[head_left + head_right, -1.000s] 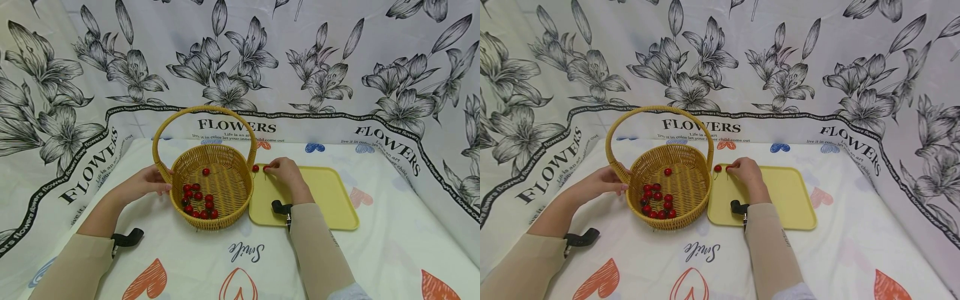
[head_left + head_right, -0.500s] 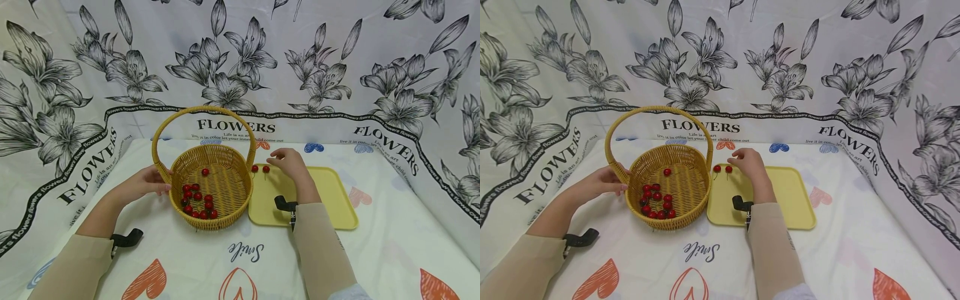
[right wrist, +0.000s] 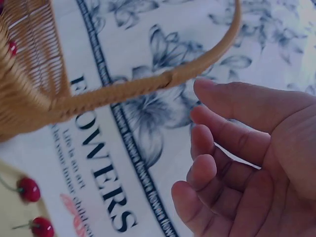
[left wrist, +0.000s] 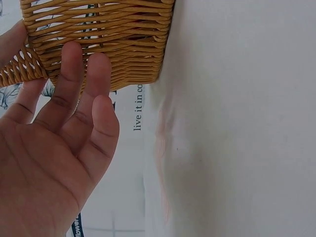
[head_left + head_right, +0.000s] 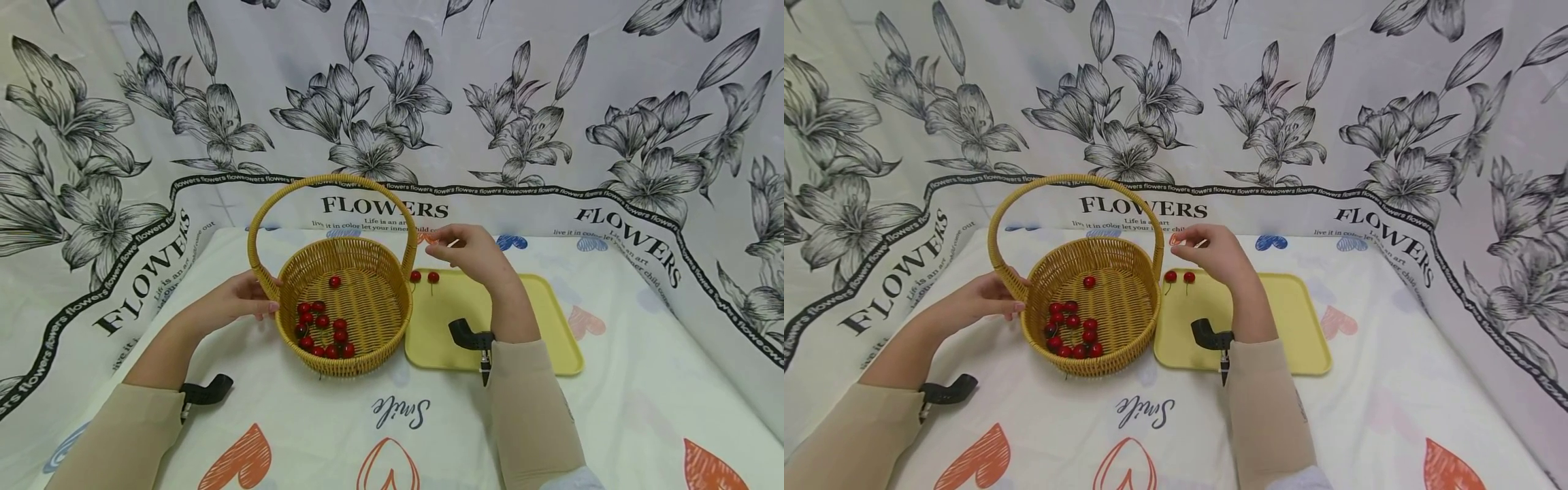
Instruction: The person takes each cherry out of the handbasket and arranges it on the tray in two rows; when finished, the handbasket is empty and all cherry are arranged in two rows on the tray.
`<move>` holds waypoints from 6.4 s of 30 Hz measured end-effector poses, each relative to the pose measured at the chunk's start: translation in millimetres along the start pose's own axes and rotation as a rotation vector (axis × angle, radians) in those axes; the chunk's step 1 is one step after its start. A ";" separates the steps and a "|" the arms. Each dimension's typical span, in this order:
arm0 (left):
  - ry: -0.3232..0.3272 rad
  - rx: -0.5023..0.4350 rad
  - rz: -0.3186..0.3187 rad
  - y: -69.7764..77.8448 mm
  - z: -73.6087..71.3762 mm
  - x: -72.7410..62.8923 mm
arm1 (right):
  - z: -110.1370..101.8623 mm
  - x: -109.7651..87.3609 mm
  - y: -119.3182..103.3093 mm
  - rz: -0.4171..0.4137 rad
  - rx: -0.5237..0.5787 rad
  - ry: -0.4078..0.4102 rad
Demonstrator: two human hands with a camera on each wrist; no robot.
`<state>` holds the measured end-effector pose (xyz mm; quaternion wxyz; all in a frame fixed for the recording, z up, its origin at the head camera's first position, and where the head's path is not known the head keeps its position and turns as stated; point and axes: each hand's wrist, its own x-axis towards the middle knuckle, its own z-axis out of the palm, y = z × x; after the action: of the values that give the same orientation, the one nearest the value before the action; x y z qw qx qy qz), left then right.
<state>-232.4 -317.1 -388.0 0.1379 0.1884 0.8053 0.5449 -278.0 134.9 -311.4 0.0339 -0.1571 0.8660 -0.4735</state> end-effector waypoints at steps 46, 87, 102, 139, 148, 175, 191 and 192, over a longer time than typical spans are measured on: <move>0.005 0.004 0.005 -0.7 1.2 -2.7 | 155.0 -8.0 -33.3 -0.318 -0.459 -0.467; -0.008 0.004 0.032 -2.8 0.2 -0.4 | 118.1 -5.5 -41.4 -0.362 -0.249 -0.175; -0.004 -0.001 0.024 -1.8 0.7 -0.8 | 52.9 -10.5 -43.4 -0.545 -0.071 -0.125; -0.009 -0.008 0.006 -0.4 0.8 0.0 | -20.1 11.1 77.3 0.034 -0.062 0.049; -0.005 -0.002 -0.007 0.4 1.5 -0.1 | -2.4 22.1 104.2 0.099 -0.176 -0.016; 0.001 0.004 -0.011 0.7 1.2 0.1 | 7.2 25.2 103.6 0.151 -0.315 -0.024; -0.006 0.031 -0.028 1.4 0.1 0.0 | -11.5 -0.3 18.2 -0.032 -0.061 -0.084; -0.006 0.031 -0.029 1.2 -0.2 -0.3 | -10.7 -2.8 12.5 -0.045 -0.032 -0.101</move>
<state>-232.0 -316.9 -386.9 0.1453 0.1806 0.8160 0.5296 -280.5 150.7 -316.2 0.0642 -0.2006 0.8670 -0.4517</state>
